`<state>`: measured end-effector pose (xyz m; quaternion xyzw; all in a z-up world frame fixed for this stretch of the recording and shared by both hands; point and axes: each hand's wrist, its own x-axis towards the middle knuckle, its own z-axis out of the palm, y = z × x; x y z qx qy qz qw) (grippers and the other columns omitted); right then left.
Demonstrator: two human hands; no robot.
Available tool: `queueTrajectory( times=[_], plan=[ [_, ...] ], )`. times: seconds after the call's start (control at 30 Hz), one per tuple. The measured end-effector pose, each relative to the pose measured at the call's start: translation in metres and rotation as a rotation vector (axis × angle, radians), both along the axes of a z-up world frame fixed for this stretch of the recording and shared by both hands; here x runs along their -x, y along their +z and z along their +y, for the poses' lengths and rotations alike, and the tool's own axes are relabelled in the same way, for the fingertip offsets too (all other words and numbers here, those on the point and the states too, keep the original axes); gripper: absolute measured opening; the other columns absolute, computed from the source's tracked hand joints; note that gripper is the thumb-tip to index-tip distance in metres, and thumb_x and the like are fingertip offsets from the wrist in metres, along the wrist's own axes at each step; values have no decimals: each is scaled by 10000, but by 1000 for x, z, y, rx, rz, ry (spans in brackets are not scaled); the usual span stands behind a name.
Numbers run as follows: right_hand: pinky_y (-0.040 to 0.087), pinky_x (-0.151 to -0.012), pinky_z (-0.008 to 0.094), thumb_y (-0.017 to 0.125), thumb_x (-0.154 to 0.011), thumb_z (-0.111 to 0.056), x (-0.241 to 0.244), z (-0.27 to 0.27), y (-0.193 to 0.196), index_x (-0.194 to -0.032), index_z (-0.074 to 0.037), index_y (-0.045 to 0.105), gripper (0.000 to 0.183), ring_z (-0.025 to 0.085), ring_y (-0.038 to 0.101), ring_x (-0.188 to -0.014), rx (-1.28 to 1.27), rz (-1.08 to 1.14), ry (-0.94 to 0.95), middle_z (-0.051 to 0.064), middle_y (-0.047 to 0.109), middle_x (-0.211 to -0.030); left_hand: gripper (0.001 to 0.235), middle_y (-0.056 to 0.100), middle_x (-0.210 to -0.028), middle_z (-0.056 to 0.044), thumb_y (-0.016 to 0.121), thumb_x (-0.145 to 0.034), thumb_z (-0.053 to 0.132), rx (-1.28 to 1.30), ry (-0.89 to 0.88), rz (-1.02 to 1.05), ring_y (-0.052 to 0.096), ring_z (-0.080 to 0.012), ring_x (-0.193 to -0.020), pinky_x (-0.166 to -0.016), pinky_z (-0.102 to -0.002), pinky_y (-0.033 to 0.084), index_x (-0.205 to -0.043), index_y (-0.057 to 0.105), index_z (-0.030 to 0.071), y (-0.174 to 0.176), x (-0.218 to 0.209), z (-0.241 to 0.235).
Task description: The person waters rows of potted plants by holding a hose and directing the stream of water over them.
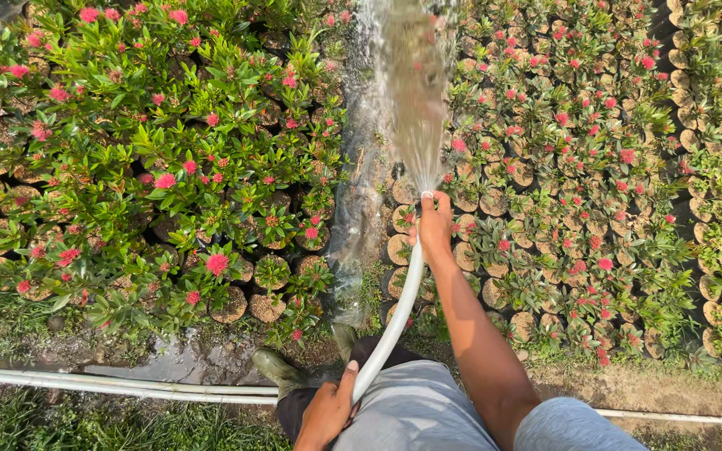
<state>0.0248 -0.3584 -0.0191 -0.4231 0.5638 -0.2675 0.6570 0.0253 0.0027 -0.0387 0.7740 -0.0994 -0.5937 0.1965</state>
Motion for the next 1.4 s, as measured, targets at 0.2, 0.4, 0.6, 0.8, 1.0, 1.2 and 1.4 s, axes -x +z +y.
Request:
queueTrajectory(
  times=[0.2, 0.4, 0.6, 0.8, 1.0, 1.2, 1.4],
  plan=[
    [375, -366, 307, 457, -1064, -287, -8, 11, 9, -1238, -198, 436, 196, 143, 438, -457, -4, -28, -16, 86, 505, -794, 874, 661, -542, -76, 371, -878, 806, 25, 55, 18, 705, -213, -576, -702, -330, 549, -620, 730, 52, 5, -11, 9],
    [356, -363, 309, 447, -1074, -299, -25, 16, 28, -1231, -197, 429, 188, 141, 443, -457, 30, -29, -43, 88, 492, -783, 866, 575, -492, -81, 351, -912, 792, 203, 0, 56, 640, -211, -535, -652, -351, 507, -579, 678, 63, 23, -33, 12],
    [371, -363, 314, 446, -1070, -293, -45, 27, 39, -1249, -204, 441, 200, 146, 458, -460, 96, -19, -47, 74, 493, -757, 599, 712, -643, -63, 733, -754, 667, 407, -9, -91, 708, -186, -633, -653, -365, 537, -912, 805, 93, 52, -51, 5],
    [356, -353, 311, 452, -1060, -304, -62, 33, 47, -1263, -204, 427, 228, 146, 431, -447, 85, -93, -106, 69, 451, -737, 543, 745, -691, -84, 799, -749, 592, 390, 79, -113, 713, -184, -649, -658, -360, 550, -957, 838, 93, 67, -68, 0],
    [372, -353, 312, 447, -1060, -301, -67, 38, 50, -1262, -192, 430, 230, 143, 456, -449, 168, -16, -101, 66, 474, -753, 555, 717, -663, -106, 785, -766, 591, 371, -3, -142, 707, -207, -632, -665, -365, 550, -1014, 826, 96, 69, -79, 2],
    [373, -351, 329, 433, -1070, -296, -72, 42, 47, -1244, -176, 423, 212, 158, 452, -438, 172, 19, -96, 86, 460, -752, 551, 751, -724, -82, 787, -785, 573, 363, 8, -94, 733, -184, -683, -709, -354, 566, -1035, 817, 83, 69, -85, 5],
    [387, -374, 328, 442, -1069, -278, -77, 41, 39, -1240, -174, 429, 200, 143, 458, -460, 182, 20, -81, 76, 488, -796, 530, 775, -782, -97, 778, -776, 559, 387, 26, -77, 751, -191, -740, -748, -351, 563, -1069, 819, 120, 63, -85, 8]
  ],
)
